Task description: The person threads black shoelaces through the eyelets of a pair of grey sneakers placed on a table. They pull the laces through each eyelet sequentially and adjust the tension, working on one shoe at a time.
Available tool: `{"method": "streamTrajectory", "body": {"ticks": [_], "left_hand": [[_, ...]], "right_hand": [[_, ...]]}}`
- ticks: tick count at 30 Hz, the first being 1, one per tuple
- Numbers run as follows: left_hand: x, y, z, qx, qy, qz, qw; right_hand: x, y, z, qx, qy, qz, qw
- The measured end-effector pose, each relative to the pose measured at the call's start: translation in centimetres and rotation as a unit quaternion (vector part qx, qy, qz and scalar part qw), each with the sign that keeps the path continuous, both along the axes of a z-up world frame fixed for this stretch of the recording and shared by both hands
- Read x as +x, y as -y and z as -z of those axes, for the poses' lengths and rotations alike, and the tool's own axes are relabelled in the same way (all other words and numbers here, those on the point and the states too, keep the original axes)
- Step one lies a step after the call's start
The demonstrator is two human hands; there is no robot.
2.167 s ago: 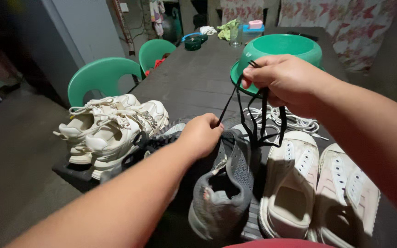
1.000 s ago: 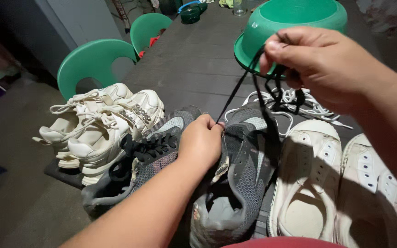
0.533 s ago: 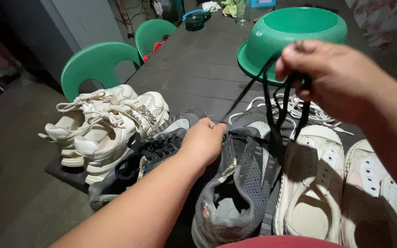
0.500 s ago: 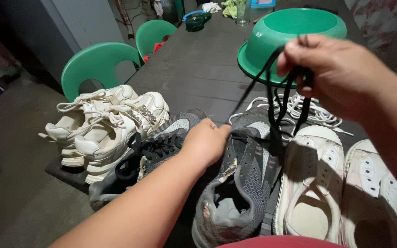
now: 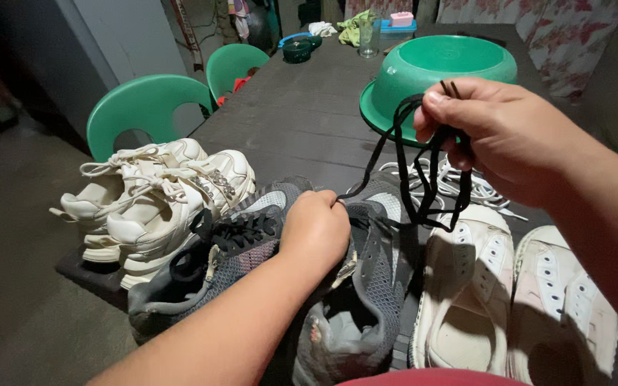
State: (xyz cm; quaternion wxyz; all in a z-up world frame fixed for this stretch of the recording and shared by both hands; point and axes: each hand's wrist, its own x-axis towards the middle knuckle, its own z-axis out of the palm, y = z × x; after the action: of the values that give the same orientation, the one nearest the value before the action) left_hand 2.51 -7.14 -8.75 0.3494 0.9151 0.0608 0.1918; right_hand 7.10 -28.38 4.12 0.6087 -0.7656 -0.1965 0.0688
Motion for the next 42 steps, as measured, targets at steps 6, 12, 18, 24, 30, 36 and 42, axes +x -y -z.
{"method": "streamTrajectory", "body": {"ticks": [6,12,18,24,30,36,42], "left_hand": [[0.3,-0.3,0.1,-0.001,-0.031,-0.03,0.999],[1.9,-1.2,-0.8,-0.484,-0.171,-0.031,0.858],[1.2,-1.5,-1.1,-0.179,-0.145,-0.007,0.973],[0.6,0.1,-0.7,-0.072,-0.079,-0.016,0.994],[0.0,0.9,-0.2,-0.056,-0.074,0.002,0.996],[-0.2,0.8,0.7,-0.125,-0.06,0.007,0.99],[0.1,1.1,0.8,-0.137,-0.048,0.005,0.989]], "right_hand": [[0.1,-0.1,0.1,0.024,-0.008,-0.024,0.999],[0.3,0.0,0.1,0.027,-0.01,-0.021,0.999],[0.2,0.2,-0.5,0.028,-0.008,0.015,0.999],[0.3,0.3,-3.3,0.073,0.093,-0.008,0.993],[0.3,-0.5,-4.3,0.037,0.184,-0.079,0.979],[-0.2,-2.1,-5.1,0.016,0.186,-0.099,0.977],[0.0,-5.8,-6.1,-0.029,0.23,-0.179,0.956]]}}
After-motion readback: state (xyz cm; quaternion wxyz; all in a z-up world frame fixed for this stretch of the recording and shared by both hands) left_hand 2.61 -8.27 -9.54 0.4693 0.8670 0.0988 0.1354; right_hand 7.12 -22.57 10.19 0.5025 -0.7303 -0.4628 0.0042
